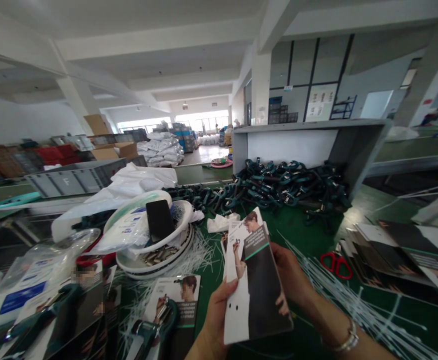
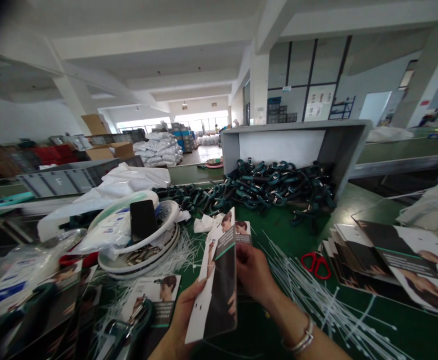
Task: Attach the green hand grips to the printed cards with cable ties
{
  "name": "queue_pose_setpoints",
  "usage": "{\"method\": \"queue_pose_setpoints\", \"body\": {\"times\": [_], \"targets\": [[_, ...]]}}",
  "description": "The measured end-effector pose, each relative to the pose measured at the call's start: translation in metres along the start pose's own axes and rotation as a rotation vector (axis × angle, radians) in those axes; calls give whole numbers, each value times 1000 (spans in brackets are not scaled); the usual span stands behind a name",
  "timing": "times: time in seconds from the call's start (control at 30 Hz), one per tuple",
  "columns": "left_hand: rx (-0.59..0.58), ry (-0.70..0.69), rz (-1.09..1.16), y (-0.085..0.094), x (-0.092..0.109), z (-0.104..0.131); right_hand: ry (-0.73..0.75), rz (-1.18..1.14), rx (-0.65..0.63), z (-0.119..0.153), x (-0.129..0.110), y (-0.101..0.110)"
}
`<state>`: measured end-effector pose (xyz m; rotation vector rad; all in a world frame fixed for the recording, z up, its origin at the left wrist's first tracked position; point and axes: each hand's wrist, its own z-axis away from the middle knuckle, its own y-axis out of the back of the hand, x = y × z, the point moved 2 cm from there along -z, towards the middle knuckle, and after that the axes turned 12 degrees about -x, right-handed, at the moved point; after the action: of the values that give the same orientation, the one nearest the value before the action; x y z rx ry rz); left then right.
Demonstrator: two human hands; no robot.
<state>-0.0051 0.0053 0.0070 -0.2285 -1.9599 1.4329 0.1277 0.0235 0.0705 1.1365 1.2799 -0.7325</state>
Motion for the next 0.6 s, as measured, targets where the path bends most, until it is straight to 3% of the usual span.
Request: {"method": "queue_pose_setpoints", "body": {"times": [0.1,0.23,0.33,0.5,0.6], "targets": [[-27,-4,129,5,-5,0,38,296,-48,6,-4,-4],[93,-75,230,6,-7,9,111,690,-134,12,-14,-9],[95,-113,300,6,-7,16,165,823,-189,11,-21,-10],[-33,-73,360,16,-8,17,168,950,-251,10,-27,-12],[-15,-91,331,24,-7,16,167,978,-281,11,-29,-11]]}}
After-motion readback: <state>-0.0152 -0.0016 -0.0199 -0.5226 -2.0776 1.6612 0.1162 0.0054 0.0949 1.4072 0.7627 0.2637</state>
